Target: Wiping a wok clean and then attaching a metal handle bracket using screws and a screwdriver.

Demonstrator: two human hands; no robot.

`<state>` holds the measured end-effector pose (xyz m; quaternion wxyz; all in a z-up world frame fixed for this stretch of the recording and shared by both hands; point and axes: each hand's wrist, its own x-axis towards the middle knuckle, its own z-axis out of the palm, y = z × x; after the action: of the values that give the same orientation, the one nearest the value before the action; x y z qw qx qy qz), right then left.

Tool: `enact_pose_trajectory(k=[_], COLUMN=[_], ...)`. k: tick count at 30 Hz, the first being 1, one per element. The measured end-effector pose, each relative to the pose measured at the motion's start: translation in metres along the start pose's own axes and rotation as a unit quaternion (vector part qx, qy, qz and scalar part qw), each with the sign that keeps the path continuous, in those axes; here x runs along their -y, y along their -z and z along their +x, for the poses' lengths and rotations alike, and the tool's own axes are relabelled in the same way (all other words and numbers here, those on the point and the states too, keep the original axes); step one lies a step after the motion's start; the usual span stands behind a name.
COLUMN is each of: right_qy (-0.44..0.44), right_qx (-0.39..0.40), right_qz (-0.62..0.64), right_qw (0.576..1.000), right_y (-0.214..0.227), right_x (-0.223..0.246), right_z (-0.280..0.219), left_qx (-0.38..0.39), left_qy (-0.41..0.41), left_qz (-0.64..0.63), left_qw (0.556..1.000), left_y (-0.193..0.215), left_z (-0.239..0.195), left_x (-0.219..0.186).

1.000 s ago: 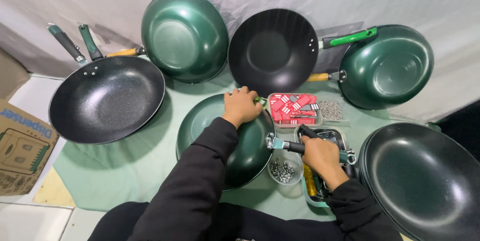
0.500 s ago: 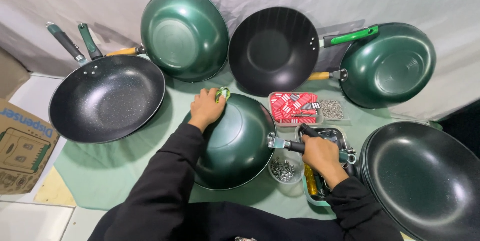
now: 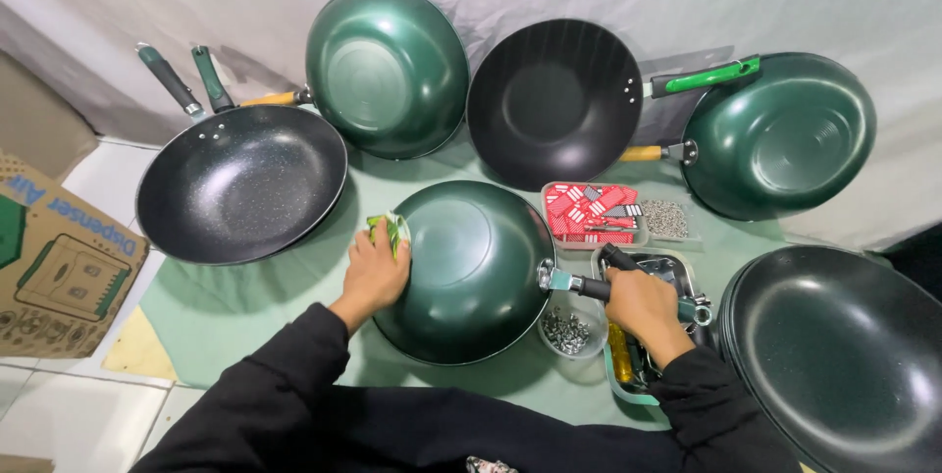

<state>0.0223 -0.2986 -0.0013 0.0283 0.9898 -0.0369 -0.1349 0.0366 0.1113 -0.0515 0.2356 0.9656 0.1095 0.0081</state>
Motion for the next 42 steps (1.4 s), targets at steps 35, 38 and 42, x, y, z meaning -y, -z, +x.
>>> enact_pose_trajectory(k=[35,38,42], right_qy=[0.013,0.008,0.007], right_qx=[0.015,0.018,-0.004], right_qz=[-0.023,-0.03,-0.042], right_qw=[1.0,0.999,0.999], right_y=[0.015,0.018,0.017], right_x=[0.007,0.008,0.01], right_z=[-0.01,-0.011,-0.013], left_qx=[-0.075,-0.034,0.049], left_qy=[-0.397,-0.376,-0.324], left_qz=[0.065,0.099,0.149], left_qw=[0.912,0.921,0.933], left_y=[-0.004,-0.03,-0.035], left_z=[-0.018,0.019,0.05], left_x=[-0.164,-0.178,-0.199])
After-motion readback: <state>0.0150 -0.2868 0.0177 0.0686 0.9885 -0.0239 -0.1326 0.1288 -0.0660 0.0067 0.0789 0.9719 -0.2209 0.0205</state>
